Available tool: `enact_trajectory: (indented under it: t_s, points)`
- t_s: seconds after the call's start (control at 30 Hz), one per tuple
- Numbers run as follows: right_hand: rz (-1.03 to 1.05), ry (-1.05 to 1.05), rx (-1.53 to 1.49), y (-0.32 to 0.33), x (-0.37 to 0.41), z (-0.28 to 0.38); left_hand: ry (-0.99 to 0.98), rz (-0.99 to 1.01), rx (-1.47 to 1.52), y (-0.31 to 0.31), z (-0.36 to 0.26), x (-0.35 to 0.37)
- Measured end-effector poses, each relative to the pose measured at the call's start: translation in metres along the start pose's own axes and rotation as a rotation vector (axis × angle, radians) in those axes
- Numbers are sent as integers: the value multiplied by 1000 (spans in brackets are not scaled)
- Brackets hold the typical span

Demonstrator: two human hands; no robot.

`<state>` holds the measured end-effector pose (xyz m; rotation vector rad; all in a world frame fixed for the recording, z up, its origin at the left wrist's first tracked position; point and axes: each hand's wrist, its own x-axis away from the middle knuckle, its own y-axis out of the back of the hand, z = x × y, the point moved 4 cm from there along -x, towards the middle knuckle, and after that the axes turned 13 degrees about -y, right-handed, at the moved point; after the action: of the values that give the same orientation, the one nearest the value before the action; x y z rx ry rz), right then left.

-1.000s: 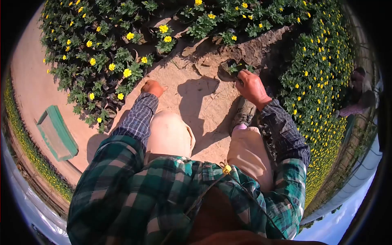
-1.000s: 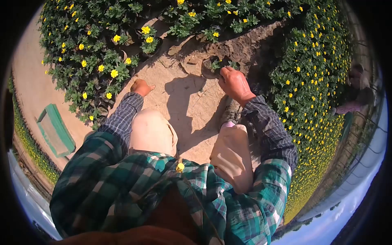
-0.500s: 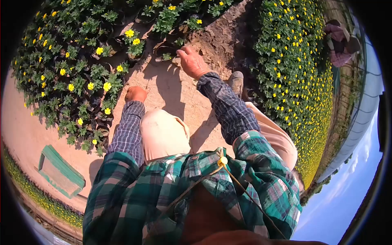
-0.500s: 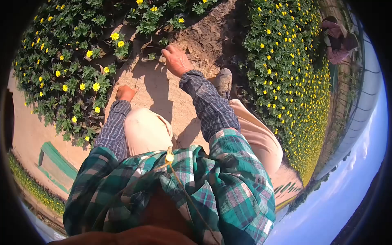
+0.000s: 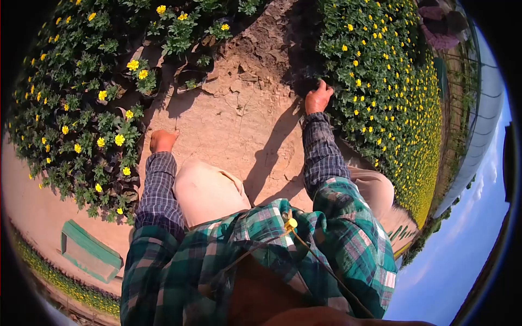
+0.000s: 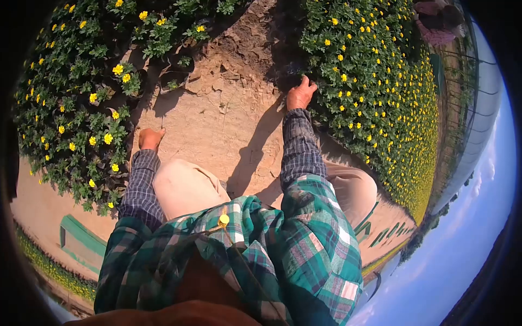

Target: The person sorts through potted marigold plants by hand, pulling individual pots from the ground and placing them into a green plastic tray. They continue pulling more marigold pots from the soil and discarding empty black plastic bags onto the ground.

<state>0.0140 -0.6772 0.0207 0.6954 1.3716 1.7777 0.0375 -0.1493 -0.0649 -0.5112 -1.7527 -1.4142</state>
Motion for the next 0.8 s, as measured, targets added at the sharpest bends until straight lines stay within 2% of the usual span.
enact_trajectory:
  t_s: [0.07, 0.13, 0.2, 0.27, 0.4, 0.47, 0.5, 0.53, 0.63, 0.67, 0.73, 0.77, 0.8]
  points:
    - [140, 130, 85, -15, -22, -16, -5, -2, 15, 17, -12, 16]
    - [123, 239, 91, -33, -34, -28, -18, 14, 9, 22, -17, 23]
    - [234, 247, 82, -29, -32, -20, 14, 15, 4, 25, -18, 28]
    - [145, 340, 47, -35, -36, -26, 60, -18, 37, 30, -21, 35]
    - [181, 412, -180, -6, 3, 20, 184, -24, 199, 26, -16, 35]
    - [336, 428, -255, -3, 43, 52, 226, -69, 258, 23, -14, 37]
    - [415, 518, -276, -3, 69, 74, 145, -189, 251, 10, -8, 33]
    - [490, 604, -296, 0, 96, 94, 162, -208, 264, 4, -3, 40]
    - [698, 1053, -382, -3, 171, 159, -181, -606, 276, -7, 2, 54]
    - [730, 1181, -425, -7, 194, 177, -168, -611, 280, -11, 12, 60]
    - [694, 1415, -332, -15, 229, 212, -255, -530, 650, -20, 27, 66]
    - [702, 1473, -304, -21, 242, 228, -288, -697, 701, -32, 37, 66]
    - [740, 1495, -121, -35, 251, 241, -310, -765, 707, -35, 39, 73]
